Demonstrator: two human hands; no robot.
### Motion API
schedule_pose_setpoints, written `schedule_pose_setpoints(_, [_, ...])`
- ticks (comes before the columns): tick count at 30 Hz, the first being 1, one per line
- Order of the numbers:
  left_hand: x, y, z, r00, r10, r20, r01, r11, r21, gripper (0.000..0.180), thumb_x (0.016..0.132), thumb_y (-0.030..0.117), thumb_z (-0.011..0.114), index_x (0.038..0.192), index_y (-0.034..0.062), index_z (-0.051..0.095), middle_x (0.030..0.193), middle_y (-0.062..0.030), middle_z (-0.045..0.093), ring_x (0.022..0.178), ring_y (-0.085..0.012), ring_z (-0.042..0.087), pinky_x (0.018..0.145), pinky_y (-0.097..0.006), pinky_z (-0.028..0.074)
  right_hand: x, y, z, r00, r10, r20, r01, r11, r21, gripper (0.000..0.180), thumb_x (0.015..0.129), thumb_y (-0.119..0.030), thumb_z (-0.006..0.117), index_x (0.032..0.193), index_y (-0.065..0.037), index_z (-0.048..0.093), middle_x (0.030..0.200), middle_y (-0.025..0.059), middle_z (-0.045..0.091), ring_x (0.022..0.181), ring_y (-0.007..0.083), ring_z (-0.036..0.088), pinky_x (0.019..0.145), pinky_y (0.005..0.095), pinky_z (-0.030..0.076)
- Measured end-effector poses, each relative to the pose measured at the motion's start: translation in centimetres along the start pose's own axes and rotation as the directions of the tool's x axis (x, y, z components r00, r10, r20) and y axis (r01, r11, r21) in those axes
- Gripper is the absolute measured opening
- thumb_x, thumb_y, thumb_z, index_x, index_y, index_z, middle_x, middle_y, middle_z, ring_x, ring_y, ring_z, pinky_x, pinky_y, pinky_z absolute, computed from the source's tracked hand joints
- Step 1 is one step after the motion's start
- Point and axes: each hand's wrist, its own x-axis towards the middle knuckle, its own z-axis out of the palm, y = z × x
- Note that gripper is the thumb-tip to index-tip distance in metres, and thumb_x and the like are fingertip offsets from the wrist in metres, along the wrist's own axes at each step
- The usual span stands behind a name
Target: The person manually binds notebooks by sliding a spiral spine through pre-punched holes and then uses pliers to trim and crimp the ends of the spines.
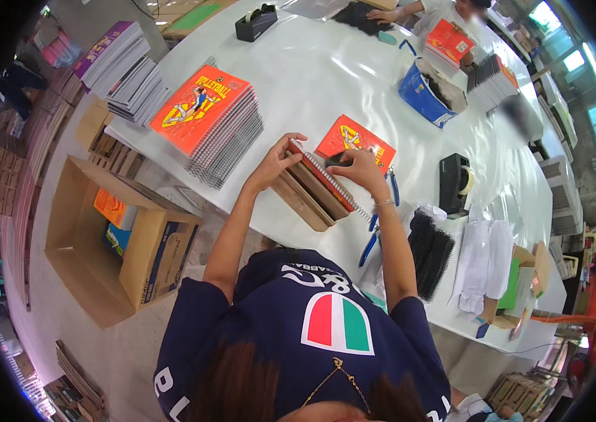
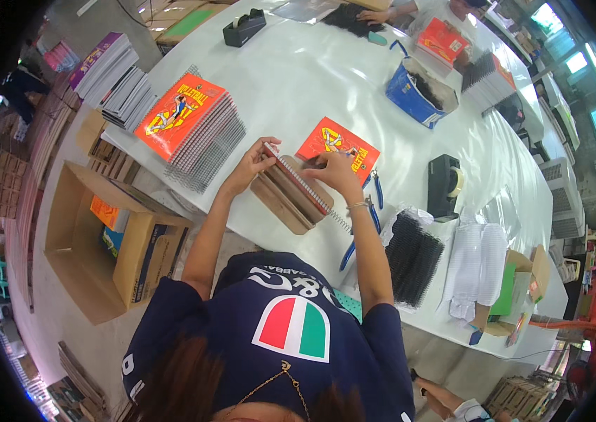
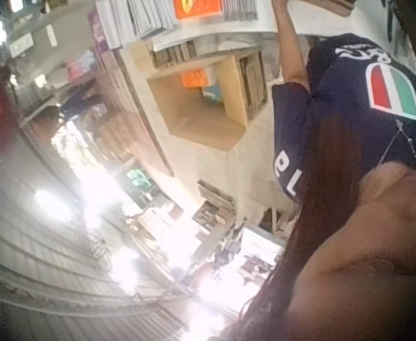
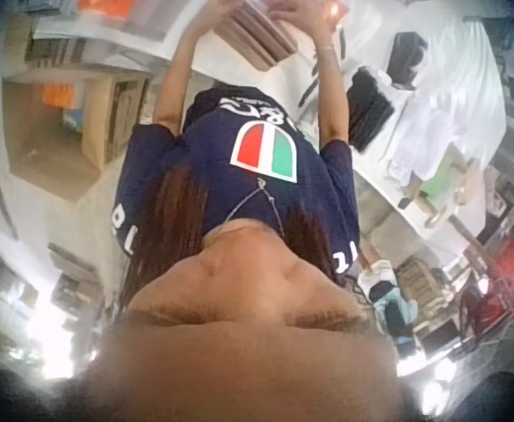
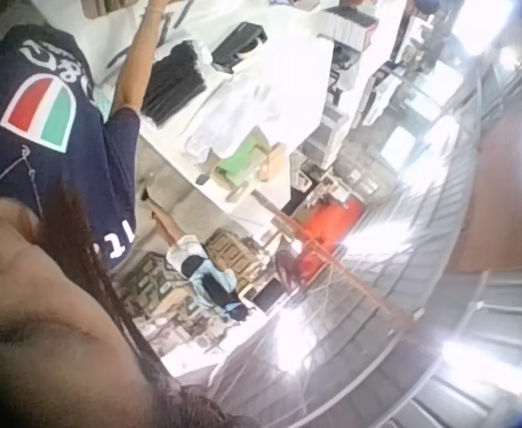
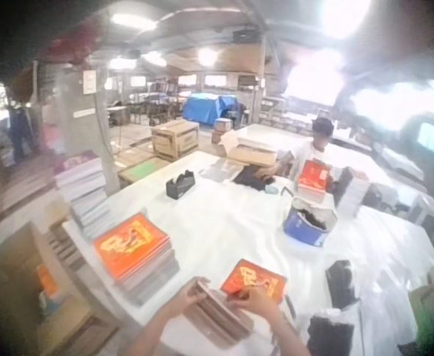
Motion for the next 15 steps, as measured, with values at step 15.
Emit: schedule_pose_setpoints(15, [0.1, 0.0, 0.7, 0.996, 0.059, -0.060, -0.058, 0.998, 0.022, 0.050, 0.093, 0.011, 0.059, 0.140, 0.0166, 0.047, 0.094, 0.0007, 0.048, 0.088, -0.0097, 0.047, 0.087, -0.025, 0.041, 2.8, 2.2, -1.1, 0.962, 0.111, -0.248, -0.119, 0.993, -0.018, 0.053, 0.078, -0.052, 0.075, 0.077, 0.001, 0.069, 0.060, 0.0090, 0.058, 0.067, 0.0155, 0.061, 0.070, 0.0321, 0.047])
